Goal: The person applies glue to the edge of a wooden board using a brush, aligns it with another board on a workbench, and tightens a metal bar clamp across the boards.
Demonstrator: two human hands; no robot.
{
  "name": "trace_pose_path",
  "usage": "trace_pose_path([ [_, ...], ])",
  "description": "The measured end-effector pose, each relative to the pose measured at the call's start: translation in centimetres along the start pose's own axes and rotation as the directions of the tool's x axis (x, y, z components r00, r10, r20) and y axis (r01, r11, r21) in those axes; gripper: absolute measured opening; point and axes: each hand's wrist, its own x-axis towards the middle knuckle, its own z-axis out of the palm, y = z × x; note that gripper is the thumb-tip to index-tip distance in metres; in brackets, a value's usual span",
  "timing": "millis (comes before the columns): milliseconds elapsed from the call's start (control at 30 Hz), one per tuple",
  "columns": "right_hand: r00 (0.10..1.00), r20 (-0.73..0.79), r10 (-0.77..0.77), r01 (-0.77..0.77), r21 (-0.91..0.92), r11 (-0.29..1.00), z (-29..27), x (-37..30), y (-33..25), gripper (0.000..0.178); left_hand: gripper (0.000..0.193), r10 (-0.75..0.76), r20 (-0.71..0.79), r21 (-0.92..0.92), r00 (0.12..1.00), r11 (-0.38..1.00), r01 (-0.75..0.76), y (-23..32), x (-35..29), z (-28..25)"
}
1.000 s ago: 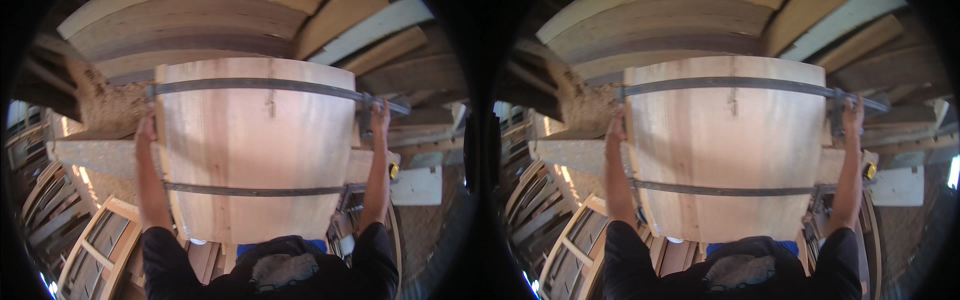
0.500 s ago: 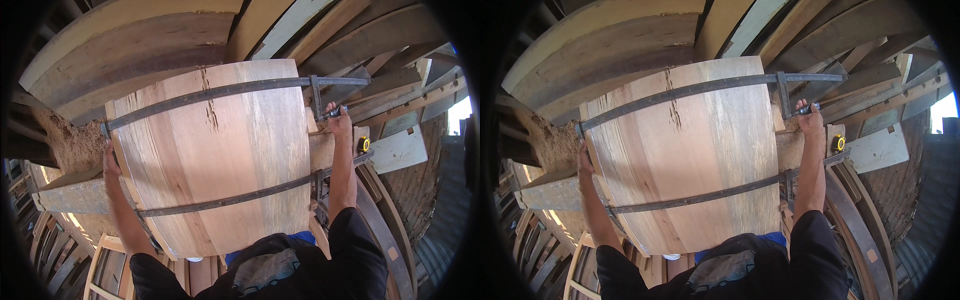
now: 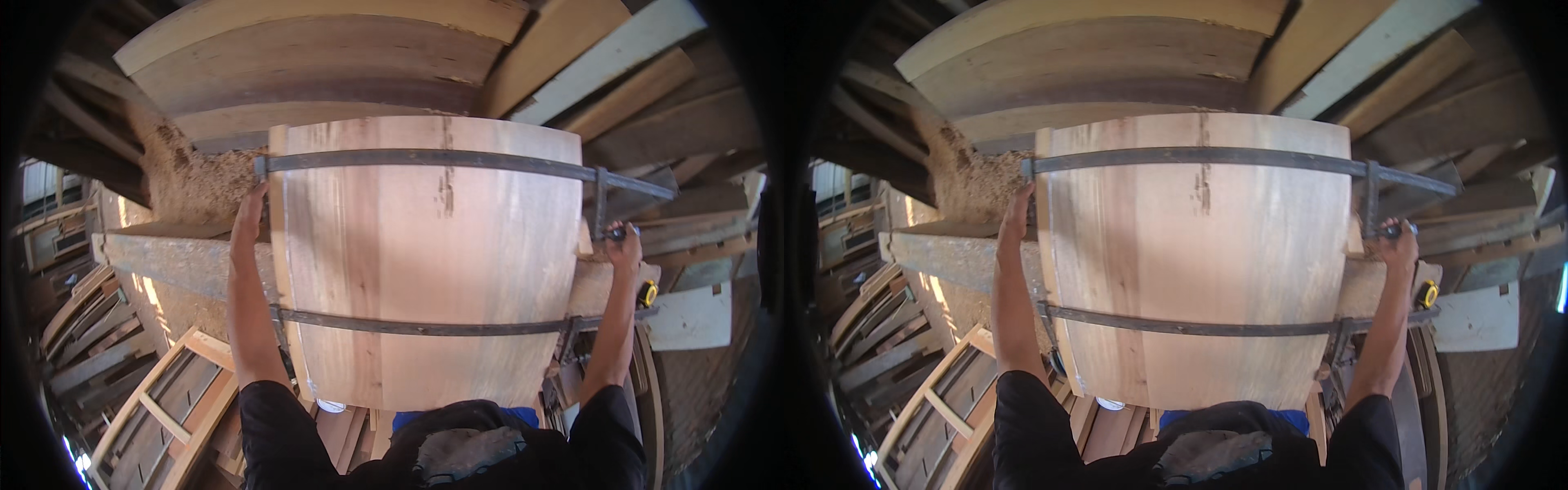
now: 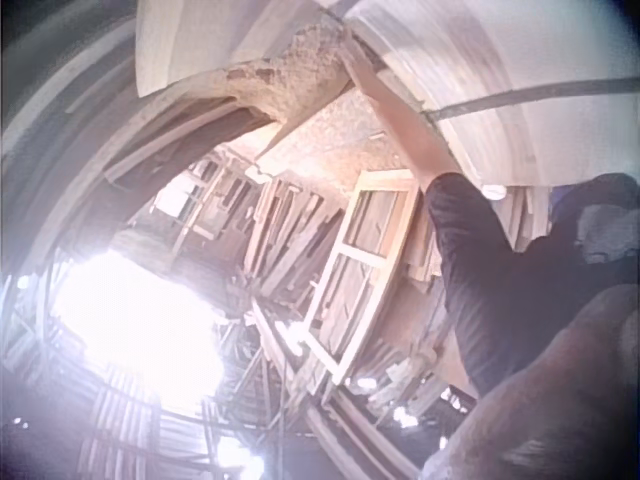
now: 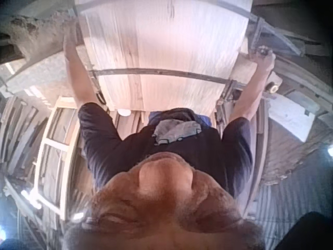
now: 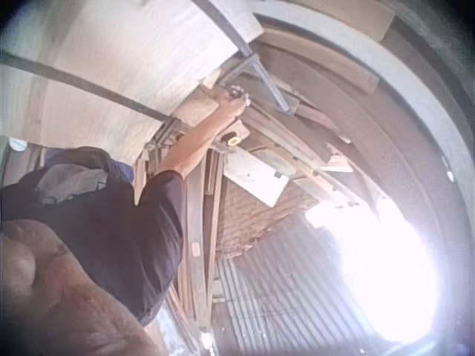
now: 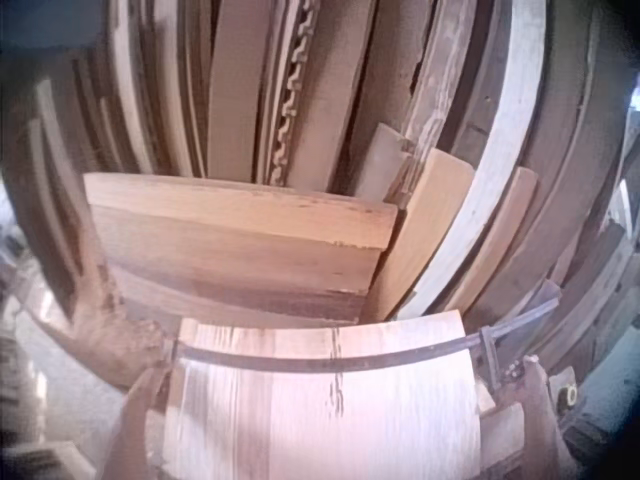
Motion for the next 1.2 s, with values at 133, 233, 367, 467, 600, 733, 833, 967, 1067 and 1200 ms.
trace_pose_path([
  [133, 0.999, -0.023, 0.030, -0.028, 0.079, 0.996, 2.2, -1.4, 0.9, 0.023, 0.048, 0.604, -0.201, 0.574, 0.772, 0.711, -0.407, 3.5, 4.3, -3.1],
  [233, 0.999, -0.028, 0.020, -0.018, 0.072, 0.997, 1.7, -0.1, 1.4, 0.029, 0.041, 0.793, 0.119, 0.702, 0.597, 0.359, -0.616, 9.2, 6.2, 0.0],
  [367, 0.998, 0.028, -0.062, 0.059, 0.086, 0.995, -1.1, 2.9, 1.4, 0.035, 0.037, 0.342, 0.327, 0.833, 0.881, 0.336, -0.440, 13.4, 6.4, 6.6],
  [467, 0.994, 0.032, -0.102, 0.096, 0.139, 0.986, -1.7, 3.6, 1.7, 0.031, 0.042, 0.289, 0.476, 0.864, 0.831, 0.022, -0.503, 12.6, 8.3, 6.6],
  [600, 0.982, 0.150, -0.114, 0.089, 0.167, 0.982, -2.0, 4.1, 2.2, 0.033, 0.059, 0.490, 0.634, 0.748, 0.598, -0.196, -0.634, 9.9, 12.0, 4.6],
  [733, 0.972, 0.211, -0.100, 0.071, 0.143, 0.987, -2.4, 4.0, 2.3, 0.037, 0.062, 0.511, 0.357, 0.867, 0.782, 0.131, -0.481, 9.8, 11.0, 6.1],
  [833, 0.973, 0.208, -0.103, 0.079, 0.121, 0.990, -3.2, 4.5, 1.8, 0.036, 0.066, 0.500, 0.189, 0.897, 0.845, 0.262, -0.356, 11.2, 9.0, 6.6],
  [967, 0.957, 0.275, -0.095, 0.058, 0.137, 0.989, -3.5, 4.4, 1.8, 0.036, 0.075, 0.374, 0.190, 0.888, 0.908, 0.329, -0.321, 12.3, 8.0, 6.8],
  [1067, 0.960, 0.262, -0.102, 0.072, 0.120, 0.990, -2.4, 4.3, 2.5, 0.037, 0.078, 0.367, 0.157, 0.905, 0.917, 0.318, -0.282, 11.4, 9.0, 6.4],
  [1200, 0.951, 0.293, -0.101, 0.062, 0.140, 0.988, -2.4, 4.0, 2.7, 0.038, 0.077, 0.405, 0.169, 0.893, 0.898, 0.322, -0.314, 11.7, 8.6, 7.0],
])
